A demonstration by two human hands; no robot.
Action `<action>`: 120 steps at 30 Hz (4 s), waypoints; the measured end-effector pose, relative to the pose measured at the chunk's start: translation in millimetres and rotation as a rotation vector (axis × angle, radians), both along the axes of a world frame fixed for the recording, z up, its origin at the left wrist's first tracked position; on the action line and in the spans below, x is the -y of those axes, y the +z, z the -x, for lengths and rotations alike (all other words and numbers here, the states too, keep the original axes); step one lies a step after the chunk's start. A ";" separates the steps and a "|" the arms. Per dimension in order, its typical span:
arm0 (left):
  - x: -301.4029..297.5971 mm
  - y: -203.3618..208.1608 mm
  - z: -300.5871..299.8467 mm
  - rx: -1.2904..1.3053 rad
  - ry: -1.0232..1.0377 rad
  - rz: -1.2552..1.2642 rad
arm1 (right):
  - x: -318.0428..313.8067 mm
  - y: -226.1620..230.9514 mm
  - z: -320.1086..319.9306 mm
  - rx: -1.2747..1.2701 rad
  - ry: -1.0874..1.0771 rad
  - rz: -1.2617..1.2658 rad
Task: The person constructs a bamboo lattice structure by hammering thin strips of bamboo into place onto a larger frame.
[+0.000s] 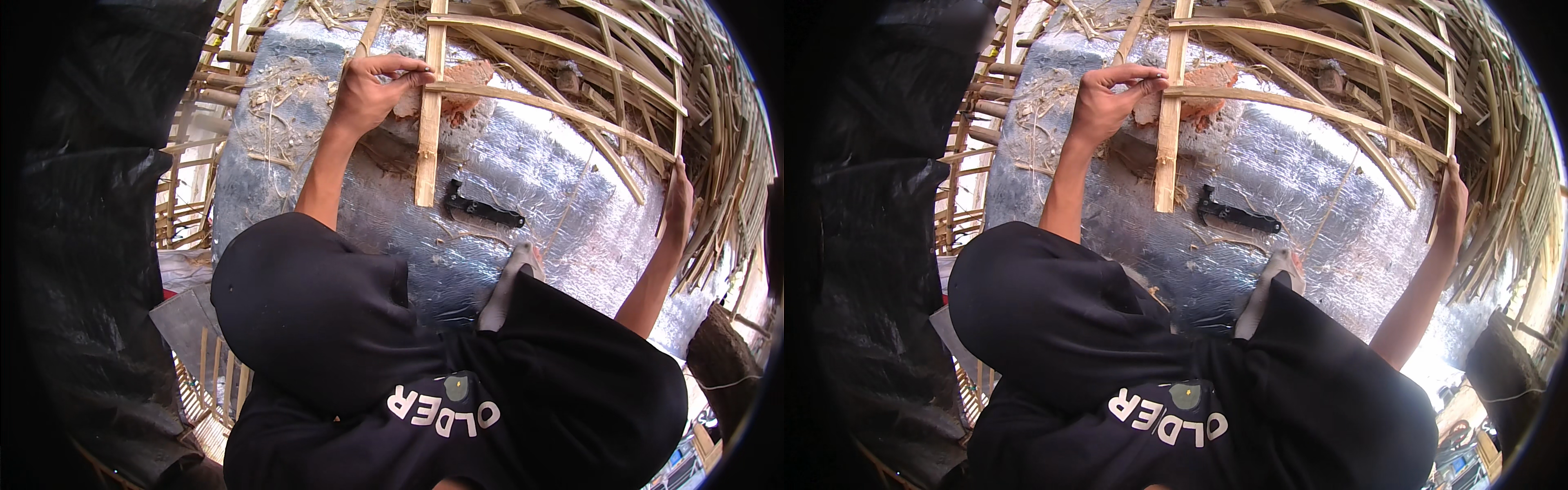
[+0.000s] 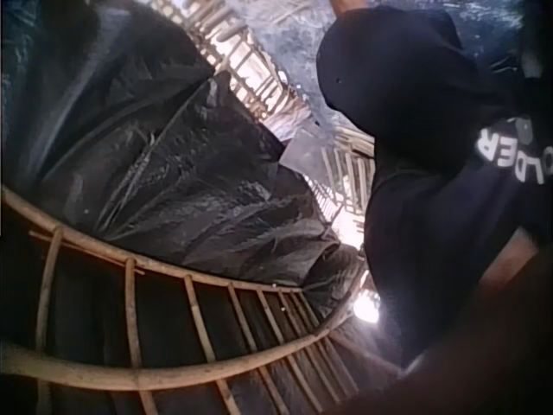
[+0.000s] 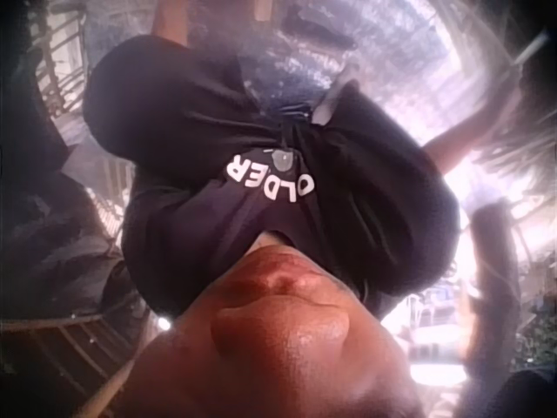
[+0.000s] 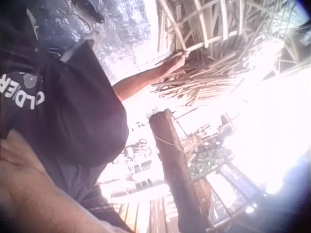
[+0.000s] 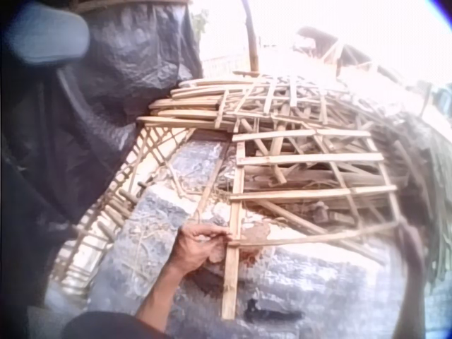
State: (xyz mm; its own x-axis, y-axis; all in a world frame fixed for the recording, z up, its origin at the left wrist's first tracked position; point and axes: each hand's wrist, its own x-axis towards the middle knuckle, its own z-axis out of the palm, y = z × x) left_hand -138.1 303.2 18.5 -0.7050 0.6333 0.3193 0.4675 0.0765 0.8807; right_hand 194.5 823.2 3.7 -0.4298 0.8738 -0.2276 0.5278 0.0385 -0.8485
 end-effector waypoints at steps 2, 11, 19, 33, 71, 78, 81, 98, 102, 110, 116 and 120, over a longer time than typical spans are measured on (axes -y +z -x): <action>3.6 1.1 -0.8 -0.004 0.005 -0.010 | -2.4 -3.5 5.0 0.015 0.006 0.009; -15.6 -12.9 -7.5 -0.050 -0.037 -0.061 | -12.2 16.1 -19.4 0.008 0.006 0.001; 6.9 -5.3 -14.1 -0.043 0.037 0.046 | 64.1 23.9 26.8 -0.065 -0.118 -0.288; -1.9 -16.8 -7.4 0.037 0.023 -0.092 | 33.4 11.7 5.5 -0.090 -0.057 -0.282; -10.0 -11.0 -17.2 -0.150 0.149 -0.005 | 73.5 38.0 17.8 0.251 -0.282 -0.805; -6.4 -12.6 -20.2 -0.190 0.163 0.002 | 275.5 12.4 40.4 0.033 0.708 -0.551; -13.6 -8.6 -23.8 -0.112 0.168 0.039 | 328.8 -21.4 45.6 0.178 0.989 -0.532; -12.3 -22.7 -24.5 -0.248 0.197 -0.088 | 353.1 -38.4 28.3 0.211 0.789 -0.036; -21.0 -17.4 -28.2 -0.279 0.216 -0.088 | 351.4 -6.2 24.9 0.149 0.595 0.264; -10.2 -15.0 -29.6 -0.291 0.244 -0.111 | 359.7 113.0 120.1 0.066 0.739 0.331; -17.6 -13.6 -34.6 -0.256 0.267 -0.127 | 371.0 118.7 145.6 -0.092 0.748 -0.179; -16.1 -12.1 -35.9 -0.251 0.254 -0.121 | 372.1 103.0 156.4 -0.001 0.866 -0.120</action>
